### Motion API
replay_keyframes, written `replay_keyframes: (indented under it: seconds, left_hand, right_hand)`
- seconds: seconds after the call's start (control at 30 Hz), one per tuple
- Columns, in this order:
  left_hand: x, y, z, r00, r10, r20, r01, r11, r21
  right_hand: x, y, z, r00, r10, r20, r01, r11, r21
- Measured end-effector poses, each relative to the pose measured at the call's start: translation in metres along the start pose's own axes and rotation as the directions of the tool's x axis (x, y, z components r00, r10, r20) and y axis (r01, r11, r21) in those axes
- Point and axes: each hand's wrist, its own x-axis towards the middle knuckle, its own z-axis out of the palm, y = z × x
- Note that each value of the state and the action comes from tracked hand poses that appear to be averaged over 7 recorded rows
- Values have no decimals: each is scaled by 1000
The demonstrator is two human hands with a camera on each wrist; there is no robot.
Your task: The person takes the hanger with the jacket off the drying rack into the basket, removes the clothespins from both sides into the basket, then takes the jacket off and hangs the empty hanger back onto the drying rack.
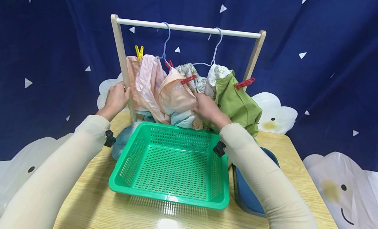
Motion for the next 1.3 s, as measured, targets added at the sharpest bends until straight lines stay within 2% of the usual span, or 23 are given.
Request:
replay_keyframes:
  seconds: [0.13,0.37,0.6,0.83,0.97,1.3]
  left_hand:
    - [0,0,1,1000,2,-4,-2,1000,6]
    - [1,-1,2,1000,6,-5,-6,1000,1]
    - [1,-1,2,1000,8,-12,-8,1000,6]
    - [1,0,2,1000,-10,1,10,1000,0]
    - [0,0,4,1000,-1,-6,1,1000,1]
    - [2,-1,4,1000,5,-18,-5,1000,12]
  right_hand:
    - [6,3,0,1000,-1,13,0,997,73]
    - [11,10,5,998,54,18,-57,985,165]
    - [14,13,9,997,49,-57,-37,982,186]
    - [16,19,12,996,32,-82,-15,980,197]
    - [15,23,13,993,26,-113,-2,978,207]
    - [12,22,8,983,52,-174,-9,971,241]
